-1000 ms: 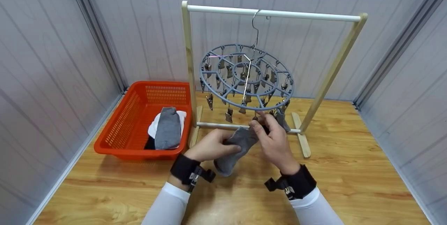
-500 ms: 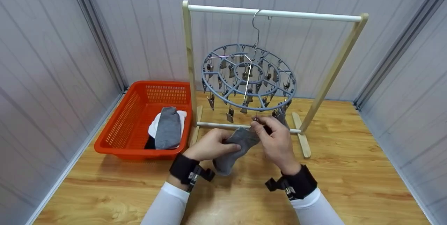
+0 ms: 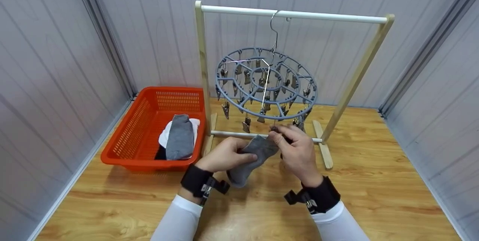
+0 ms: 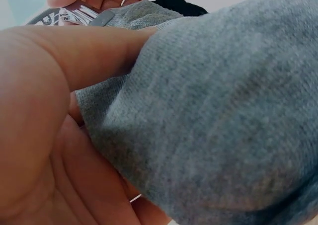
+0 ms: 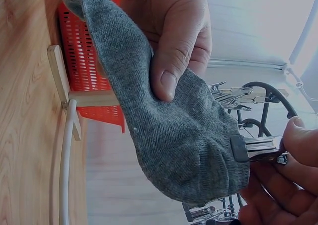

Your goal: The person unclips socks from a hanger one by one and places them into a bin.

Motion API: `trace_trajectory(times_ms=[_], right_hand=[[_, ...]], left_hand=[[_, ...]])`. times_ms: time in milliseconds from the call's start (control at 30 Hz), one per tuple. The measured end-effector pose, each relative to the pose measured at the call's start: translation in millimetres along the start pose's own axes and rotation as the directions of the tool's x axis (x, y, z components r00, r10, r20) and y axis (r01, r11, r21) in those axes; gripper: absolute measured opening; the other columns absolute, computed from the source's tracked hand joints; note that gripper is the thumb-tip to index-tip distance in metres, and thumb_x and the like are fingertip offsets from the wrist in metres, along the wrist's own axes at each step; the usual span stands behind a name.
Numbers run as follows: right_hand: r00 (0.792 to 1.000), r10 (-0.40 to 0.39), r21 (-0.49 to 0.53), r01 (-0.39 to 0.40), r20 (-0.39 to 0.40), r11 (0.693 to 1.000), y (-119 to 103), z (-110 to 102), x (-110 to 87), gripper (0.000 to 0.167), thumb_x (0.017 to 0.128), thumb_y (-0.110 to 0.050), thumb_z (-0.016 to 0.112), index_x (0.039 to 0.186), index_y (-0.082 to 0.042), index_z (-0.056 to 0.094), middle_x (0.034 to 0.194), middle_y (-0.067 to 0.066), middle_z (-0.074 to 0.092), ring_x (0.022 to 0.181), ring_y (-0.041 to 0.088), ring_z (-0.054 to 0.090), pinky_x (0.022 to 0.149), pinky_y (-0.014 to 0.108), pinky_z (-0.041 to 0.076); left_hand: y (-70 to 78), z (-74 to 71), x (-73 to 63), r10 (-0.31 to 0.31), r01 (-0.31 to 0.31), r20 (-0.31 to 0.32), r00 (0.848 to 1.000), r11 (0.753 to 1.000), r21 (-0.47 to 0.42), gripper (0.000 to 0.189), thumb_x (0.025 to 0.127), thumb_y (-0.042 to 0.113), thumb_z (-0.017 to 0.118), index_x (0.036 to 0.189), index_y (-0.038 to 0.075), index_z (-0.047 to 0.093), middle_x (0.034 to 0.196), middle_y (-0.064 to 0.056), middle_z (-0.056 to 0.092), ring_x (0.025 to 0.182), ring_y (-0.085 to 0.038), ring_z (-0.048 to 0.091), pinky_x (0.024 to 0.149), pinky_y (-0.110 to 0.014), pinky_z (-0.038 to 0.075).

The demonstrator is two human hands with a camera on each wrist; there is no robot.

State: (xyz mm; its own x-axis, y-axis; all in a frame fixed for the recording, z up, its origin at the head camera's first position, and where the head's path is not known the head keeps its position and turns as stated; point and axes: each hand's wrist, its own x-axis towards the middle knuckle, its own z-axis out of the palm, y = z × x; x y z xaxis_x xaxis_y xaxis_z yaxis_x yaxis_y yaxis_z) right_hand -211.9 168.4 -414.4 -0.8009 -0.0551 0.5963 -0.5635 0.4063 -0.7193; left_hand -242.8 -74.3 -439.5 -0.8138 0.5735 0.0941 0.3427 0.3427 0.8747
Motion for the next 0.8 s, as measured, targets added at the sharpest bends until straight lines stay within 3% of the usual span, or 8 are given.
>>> trace_trajectory(times_ms=[367,600,800], right_hand=[[1.000,-0.027,0.011,0.027,-0.007,1.000,-1.1,1.3,-0.4,0.019,0.102,-0.015,0.082,0.119,-0.008,0.087,0.100,0.001,0.076,0.074,0.016,0.061,0.061,0.022,0.047],[0.997,-0.060,0.031,0.061,-0.043,0.998,1.8,2.6,0.6,0.016,0.101,-0.011,0.083,0.115,-0.008,0.088,0.099,0.002,0.077,0.074,0.014,0.061,0.063,0.020,0.046],[0.996,-0.073,0.052,0.076,-0.053,0.996,2.9,2.5,1.6,0.016,0.100,-0.009,0.083,0.116,-0.007,0.088,0.100,0.003,0.079,0.076,0.015,0.065,0.063,0.020,0.050]], left_hand=[[-0.4,-0.8,0.4,0.009,-0.009,0.004,1.000,1.000,0.008,0.014,0.104,0.027,0.080,0.102,0.013,0.080,0.086,0.009,0.070,0.075,-0.006,0.064,0.064,-0.029,0.051],[-0.1,-1.9,0.5,-0.007,0.007,-0.005,1.000,1.000,0.031,0.019,0.103,0.026,0.081,0.090,0.013,0.074,0.076,0.011,0.060,0.067,-0.006,0.057,0.058,-0.028,0.045],[-0.7,-2.4,-0.4,-0.015,0.015,0.005,1.000,0.999,0.044,0.019,0.104,0.027,0.081,0.090,0.014,0.075,0.079,0.010,0.063,0.069,-0.007,0.060,0.060,-0.028,0.048]])
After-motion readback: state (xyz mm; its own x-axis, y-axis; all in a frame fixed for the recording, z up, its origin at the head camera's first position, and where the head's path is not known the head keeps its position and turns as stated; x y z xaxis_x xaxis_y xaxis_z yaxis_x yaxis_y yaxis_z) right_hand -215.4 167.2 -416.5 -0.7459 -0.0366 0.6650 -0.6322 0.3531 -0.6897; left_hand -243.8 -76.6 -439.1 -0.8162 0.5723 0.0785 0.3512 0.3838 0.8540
